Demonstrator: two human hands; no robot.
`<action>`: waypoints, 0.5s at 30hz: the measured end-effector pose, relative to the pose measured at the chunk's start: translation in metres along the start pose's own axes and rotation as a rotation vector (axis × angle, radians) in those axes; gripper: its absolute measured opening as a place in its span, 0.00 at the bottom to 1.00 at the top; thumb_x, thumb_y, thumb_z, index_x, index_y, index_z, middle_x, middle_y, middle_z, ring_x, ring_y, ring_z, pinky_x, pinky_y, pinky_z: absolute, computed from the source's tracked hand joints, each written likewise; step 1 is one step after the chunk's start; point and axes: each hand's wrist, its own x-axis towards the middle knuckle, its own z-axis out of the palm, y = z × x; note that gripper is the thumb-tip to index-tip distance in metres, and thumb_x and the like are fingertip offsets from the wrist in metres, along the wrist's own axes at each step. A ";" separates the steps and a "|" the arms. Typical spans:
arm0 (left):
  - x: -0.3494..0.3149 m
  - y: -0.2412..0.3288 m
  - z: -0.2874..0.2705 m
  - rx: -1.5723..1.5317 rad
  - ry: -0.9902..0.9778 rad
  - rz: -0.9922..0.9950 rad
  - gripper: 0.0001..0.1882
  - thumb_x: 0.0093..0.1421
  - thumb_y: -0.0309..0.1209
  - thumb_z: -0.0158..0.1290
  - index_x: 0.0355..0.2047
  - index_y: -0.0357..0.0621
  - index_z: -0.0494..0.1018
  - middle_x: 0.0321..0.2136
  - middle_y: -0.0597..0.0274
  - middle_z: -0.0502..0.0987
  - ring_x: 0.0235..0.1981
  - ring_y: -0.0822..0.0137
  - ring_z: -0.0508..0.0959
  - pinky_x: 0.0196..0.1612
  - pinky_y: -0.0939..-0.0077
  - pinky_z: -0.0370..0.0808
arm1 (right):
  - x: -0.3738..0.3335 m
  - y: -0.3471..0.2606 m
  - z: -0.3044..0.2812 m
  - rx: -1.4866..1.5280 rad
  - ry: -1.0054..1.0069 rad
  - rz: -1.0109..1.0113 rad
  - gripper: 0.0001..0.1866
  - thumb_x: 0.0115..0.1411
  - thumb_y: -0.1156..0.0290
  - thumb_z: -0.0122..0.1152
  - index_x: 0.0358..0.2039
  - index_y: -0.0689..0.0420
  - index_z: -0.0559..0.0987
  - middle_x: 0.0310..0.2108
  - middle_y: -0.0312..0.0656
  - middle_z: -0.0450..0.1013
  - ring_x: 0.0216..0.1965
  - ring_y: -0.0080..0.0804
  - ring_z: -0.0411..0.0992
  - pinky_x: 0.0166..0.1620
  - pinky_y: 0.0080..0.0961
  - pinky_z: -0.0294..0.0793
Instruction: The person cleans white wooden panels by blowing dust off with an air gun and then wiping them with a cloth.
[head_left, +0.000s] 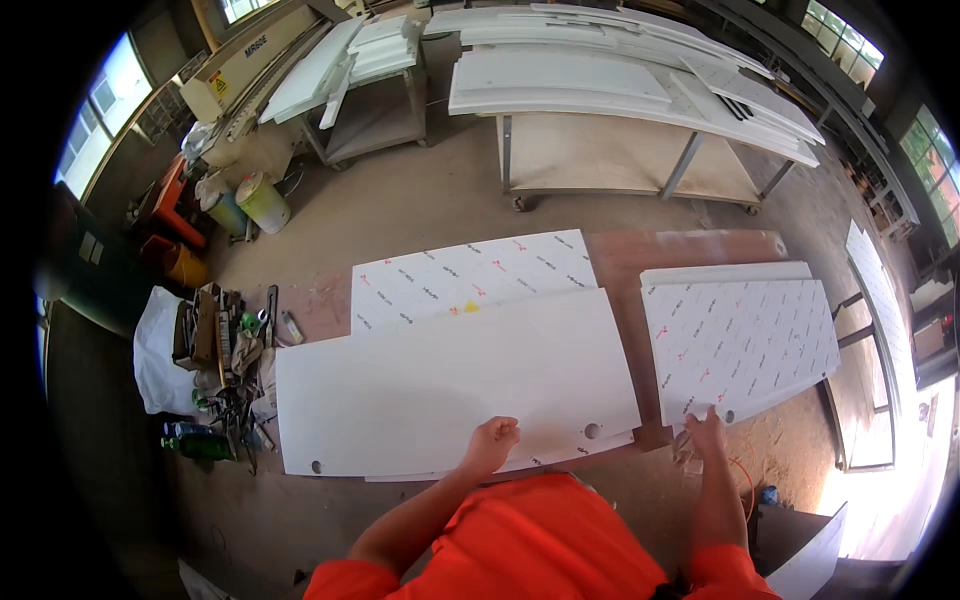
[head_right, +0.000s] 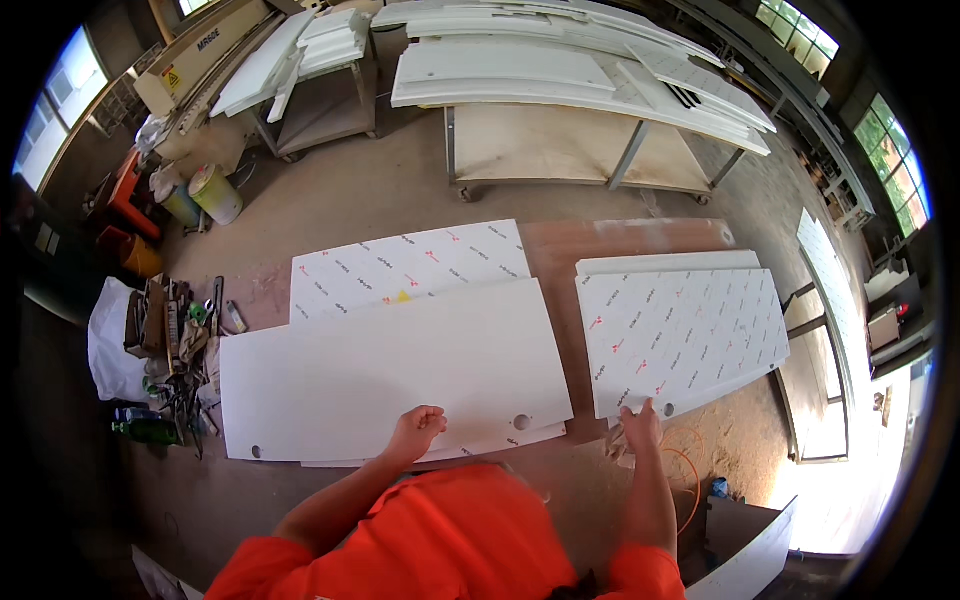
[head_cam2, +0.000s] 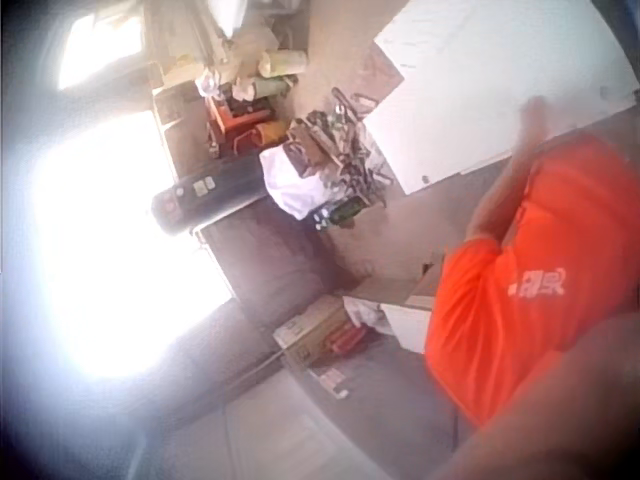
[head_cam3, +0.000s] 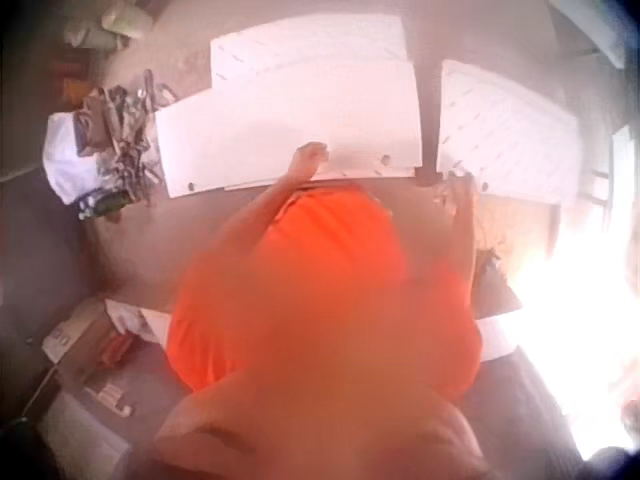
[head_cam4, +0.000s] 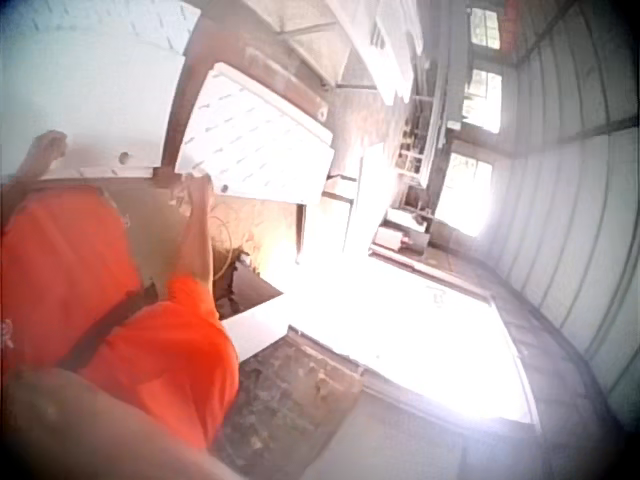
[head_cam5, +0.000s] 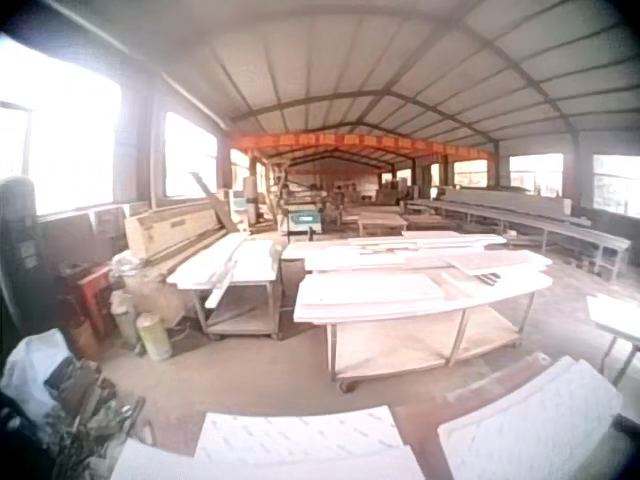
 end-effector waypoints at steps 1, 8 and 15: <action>-0.016 0.000 -0.016 -0.089 0.022 -0.025 0.21 0.68 0.35 0.60 0.55 0.32 0.76 0.42 0.55 0.84 0.46 0.67 0.83 0.50 0.72 0.79 | 0.005 -0.013 0.000 -0.091 -0.093 -0.043 0.40 0.59 0.50 0.70 0.62 0.70 0.74 0.46 0.61 0.82 0.48 0.58 0.81 0.53 0.47 0.79; -0.112 0.078 -0.063 -0.364 0.081 0.237 0.29 0.69 0.36 0.62 0.65 0.33 0.68 0.54 0.53 0.79 0.49 0.59 0.83 0.51 0.65 0.82 | -0.192 -0.343 0.020 1.017 -1.026 -0.413 0.17 0.60 0.77 0.70 0.50 0.63 0.82 0.36 0.38 0.81 0.36 0.24 0.79 0.43 0.22 0.80; -0.162 0.068 -0.250 -0.908 0.430 0.184 0.15 0.75 0.31 0.52 0.56 0.36 0.72 0.49 0.54 0.80 0.49 0.60 0.84 0.52 0.62 0.85 | -0.357 -0.533 0.133 1.139 -0.944 -0.726 0.39 0.65 0.71 0.71 0.73 0.61 0.63 0.62 0.43 0.70 0.54 0.26 0.73 0.49 0.23 0.79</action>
